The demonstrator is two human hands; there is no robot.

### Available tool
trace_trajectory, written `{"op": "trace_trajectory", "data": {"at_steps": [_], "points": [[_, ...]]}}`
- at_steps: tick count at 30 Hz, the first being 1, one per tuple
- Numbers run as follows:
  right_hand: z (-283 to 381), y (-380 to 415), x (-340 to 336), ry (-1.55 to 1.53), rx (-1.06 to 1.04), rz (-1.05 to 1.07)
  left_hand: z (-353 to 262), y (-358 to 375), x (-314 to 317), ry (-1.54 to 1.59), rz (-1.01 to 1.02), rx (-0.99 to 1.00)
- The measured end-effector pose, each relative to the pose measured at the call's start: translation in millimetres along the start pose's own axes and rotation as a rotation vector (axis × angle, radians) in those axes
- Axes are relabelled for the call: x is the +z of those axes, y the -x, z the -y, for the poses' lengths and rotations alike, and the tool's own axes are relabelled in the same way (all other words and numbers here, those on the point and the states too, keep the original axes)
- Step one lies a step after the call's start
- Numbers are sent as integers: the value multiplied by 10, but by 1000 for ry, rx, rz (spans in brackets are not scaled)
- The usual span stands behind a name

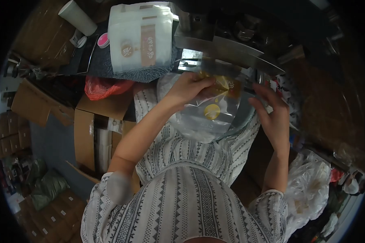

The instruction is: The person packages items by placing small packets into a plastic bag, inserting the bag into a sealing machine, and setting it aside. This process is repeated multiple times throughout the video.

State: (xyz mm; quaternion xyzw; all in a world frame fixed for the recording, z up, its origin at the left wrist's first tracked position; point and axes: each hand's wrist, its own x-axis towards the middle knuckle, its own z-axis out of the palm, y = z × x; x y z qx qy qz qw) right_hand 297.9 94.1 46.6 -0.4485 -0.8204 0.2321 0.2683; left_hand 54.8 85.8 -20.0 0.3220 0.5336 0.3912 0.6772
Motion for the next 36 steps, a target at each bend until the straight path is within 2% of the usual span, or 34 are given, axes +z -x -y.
{"op": "trace_trajectory", "data": {"at_steps": [2,3,5,7,9,11,12,14,18,21,23,27,31,34,36], "points": [[-90,65,-19,-125,323,-177,-23,50,38,-13,-42,-33],[-196,58,-26,-130,324,-173,-9,74,24,-13,-46,-36],[-490,0,-26,281,302,-293,-2,128,-39,-281,-200,241],[-759,55,29,372,277,-279,-6,15,-499,-673,-561,618],[-856,67,40,462,255,-262,26,-194,-1172,-1426,-1050,910],[-874,31,33,289,383,-175,120,-325,-1268,-1384,-1100,954],[-924,13,37,290,382,-181,128,-352,-1292,-1341,-1143,996],[-1048,53,84,458,297,-167,145,-346,-1276,-1291,-1123,1010],[-1080,33,135,477,277,-208,152,-374,-1272,-1254,-1152,1011],[-987,16,151,395,216,-246,144,-359,-1253,-1228,-1150,1007],[-877,-6,137,329,304,-214,137,-360,-1250,-1219,-1151,1000],[-952,17,159,354,330,-207,141,-363,-1251,-1215,-1139,983],[-971,14,173,324,265,-248,158,-375,-1273,-1212,-1140,1004],[-995,3,159,337,171,-283,166,-291,-1293,-1212,-1097,1021],[-977,15,122,356,115,-303,183,-138,-1258,-1263,-972,1056]]}}
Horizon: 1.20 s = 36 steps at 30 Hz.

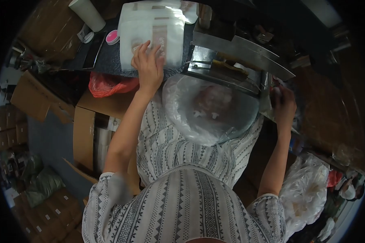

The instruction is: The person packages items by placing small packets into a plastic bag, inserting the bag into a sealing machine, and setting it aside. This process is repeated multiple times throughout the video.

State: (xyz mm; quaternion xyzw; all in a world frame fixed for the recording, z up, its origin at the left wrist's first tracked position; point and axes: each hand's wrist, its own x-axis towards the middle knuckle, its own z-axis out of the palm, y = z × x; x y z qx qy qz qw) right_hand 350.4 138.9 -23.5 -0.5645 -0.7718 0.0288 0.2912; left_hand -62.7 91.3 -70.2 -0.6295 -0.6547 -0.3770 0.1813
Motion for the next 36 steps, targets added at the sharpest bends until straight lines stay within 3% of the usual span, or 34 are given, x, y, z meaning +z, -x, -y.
{"op": "trace_trajectory", "data": {"at_steps": [1,3,7,12,14,15,17,18,20,23,27,28,29,30,31,33,34,36], "points": [[11,4,-31,6,-10,-11,-49,58,-49,-3,-3,5],[70,10,-102,9,-16,-21,-167,241,-156,-81,223,70],[397,6,-270,-156,69,-12,-235,321,-408,-54,293,75],[738,49,-392,-367,203,98,-434,316,-772,126,344,-179],[905,60,-292,-755,123,169,-611,281,-851,149,308,-175],[1019,50,-274,-756,127,169,-704,260,-876,175,269,-171],[1258,-10,-260,-720,-38,384,-855,217,-935,197,282,-173],[1321,-41,-212,-723,-38,384,-912,195,-957,218,290,-176],[1399,-108,-135,-499,-389,174,-1003,153,-982,238,303,-149],[1443,-149,-170,-476,-474,222,-1075,100,-989,312,382,-72],[1344,-166,-172,-644,-417,346,-1117,190,-838,510,538,-1],[1331,-165,-177,-709,-210,405,-1131,206,-782,510,538,0],[1313,-166,-185,-768,-2,461,-1149,211,-714,563,714,-98],[1261,-160,-178,-768,-5,460,-1172,191,-646,614,888,-197],[1176,-145,-161,-629,-5,354,-1212,126,-577,613,885,-197],[1037,-134,-197,-489,-4,247,-1299,-44,-414,945,1064,-854],[977,-108,-240,-337,-43,213,-1323,-78,-320,946,1066,-854],[830,-91,-300,-184,-76,178,-1354,-107,-175,1335,828,-1138]]}}
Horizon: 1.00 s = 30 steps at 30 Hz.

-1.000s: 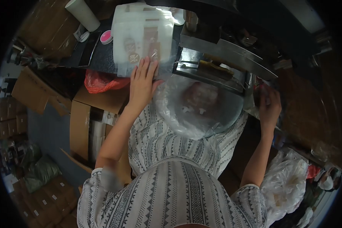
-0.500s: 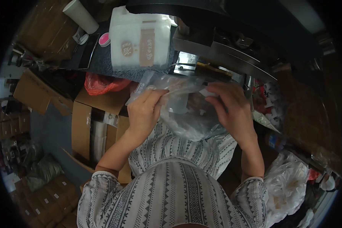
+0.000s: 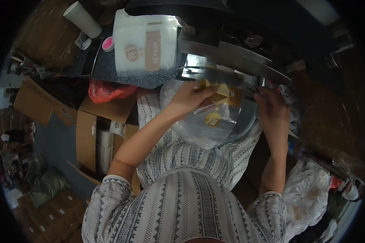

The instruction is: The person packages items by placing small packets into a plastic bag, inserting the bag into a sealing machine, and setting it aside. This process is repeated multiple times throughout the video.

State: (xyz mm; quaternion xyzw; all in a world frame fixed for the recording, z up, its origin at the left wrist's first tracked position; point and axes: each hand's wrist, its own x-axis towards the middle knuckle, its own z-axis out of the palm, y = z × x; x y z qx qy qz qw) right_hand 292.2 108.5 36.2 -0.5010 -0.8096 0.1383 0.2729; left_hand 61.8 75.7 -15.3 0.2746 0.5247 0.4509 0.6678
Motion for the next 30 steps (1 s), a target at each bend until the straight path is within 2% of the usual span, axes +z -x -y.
{"op": "trace_trajectory", "data": {"at_steps": [2,3,4,5,6,7,8,9,10,12,15,17,19,21,23,24,25,26,27,29,30], "points": [[-172,-5,-61,214,132,-79,-7,-10,11,-13,-7,-3],[-346,-12,-19,213,134,-78,-8,-8,7,-28,-15,-9],[-575,-14,92,445,158,-84,-10,-2,-41,-30,-15,-13],[-700,-3,148,679,179,-89,-25,6,-144,-347,4,14],[-724,-10,138,680,178,-95,-67,-14,-265,-665,23,52],[-742,-30,126,526,223,-71,-146,-58,-453,-665,20,60],[-745,-19,123,372,271,-39,-211,-86,-689,-969,-329,509],[-728,3,116,371,275,-31,-197,-82,-834,-1240,-689,964],[-699,-7,95,348,258,-27,-66,-60,-894,-1241,-688,962],[-717,-68,105,318,233,-33,167,30,-970,-1848,-735,789],[-795,-80,143,255,212,-63,191,164,-1023,-1696,-666,792],[-725,-144,127,330,380,19,66,295,-1028,-1641,-643,722],[-684,-83,68,299,317,35,-10,417,-1035,-1587,-616,648],[-618,5,-27,268,256,48,-34,495,-1037,-1323,-651,613],[-509,54,-132,-4,209,39,-62,632,-918,-1318,-673,644],[-423,52,-170,-5,210,40,-63,694,-846,-1314,-693,670],[-308,48,-195,-243,245,47,-45,721,-769,-1314,-692,666],[-198,55,-183,-480,281,52,-18,735,-674,-1274,-652,746],[-88,50,-122,-479,285,51,-7,748,-589,-1232,-611,827],[137,-3,5,-865,183,110,-73,790,-426,-1227,-576,819],[224,-12,33,-863,183,107,-96,802,-370,-1222,-547,804]]}}
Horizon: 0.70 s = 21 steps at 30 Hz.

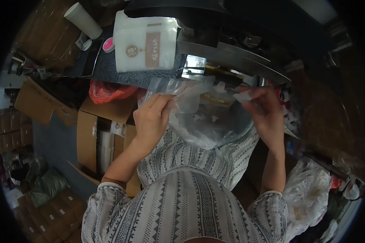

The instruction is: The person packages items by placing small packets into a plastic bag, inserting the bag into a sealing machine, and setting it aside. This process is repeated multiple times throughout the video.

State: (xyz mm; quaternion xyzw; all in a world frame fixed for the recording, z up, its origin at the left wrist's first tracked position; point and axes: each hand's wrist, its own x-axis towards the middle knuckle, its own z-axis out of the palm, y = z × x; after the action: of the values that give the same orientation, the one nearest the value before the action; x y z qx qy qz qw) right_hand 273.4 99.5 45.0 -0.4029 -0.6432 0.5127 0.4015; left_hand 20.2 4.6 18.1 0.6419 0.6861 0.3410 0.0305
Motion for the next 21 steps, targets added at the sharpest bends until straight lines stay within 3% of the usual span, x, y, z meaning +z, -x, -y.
{"op": "trace_trajectory", "data": {"at_steps": [2,5,7,9,10,11,12,13,15,18,19,20,21], "points": [[54,-7,120,217,-117,108,-44,-5,-1,36,22,52],[31,-19,178,113,-6,250,-75,23,63,144,142,117],[-54,-44,216,29,43,210,-80,52,176,218,236,129],[-135,-53,219,-53,86,169,-82,17,329,387,477,9],[-171,-58,195,112,-45,-1,-124,-54,379,387,473,10],[-191,-59,159,277,-174,-171,-177,-145,430,614,580,-302],[-168,-39,83,277,-174,-170,-209,-225,485,836,678,-622],[-119,0,-26,408,-123,-155,-202,-291,561,837,678,-624],[-120,42,-206,540,-69,-144,-170,-378,700,1161,586,-798],[-301,27,-477,764,114,-257,-153,-379,733,1176,601,-836],[-502,-40,-590,944,-14,-260,-124,-365,727,1174,605,-839],[-607,-62,-638,1121,-145,-261,-76,-353,699,998,620,-716],[-613,-70,-641,1121,-147,-263,-14,-377,668,823,623,-585]]}}
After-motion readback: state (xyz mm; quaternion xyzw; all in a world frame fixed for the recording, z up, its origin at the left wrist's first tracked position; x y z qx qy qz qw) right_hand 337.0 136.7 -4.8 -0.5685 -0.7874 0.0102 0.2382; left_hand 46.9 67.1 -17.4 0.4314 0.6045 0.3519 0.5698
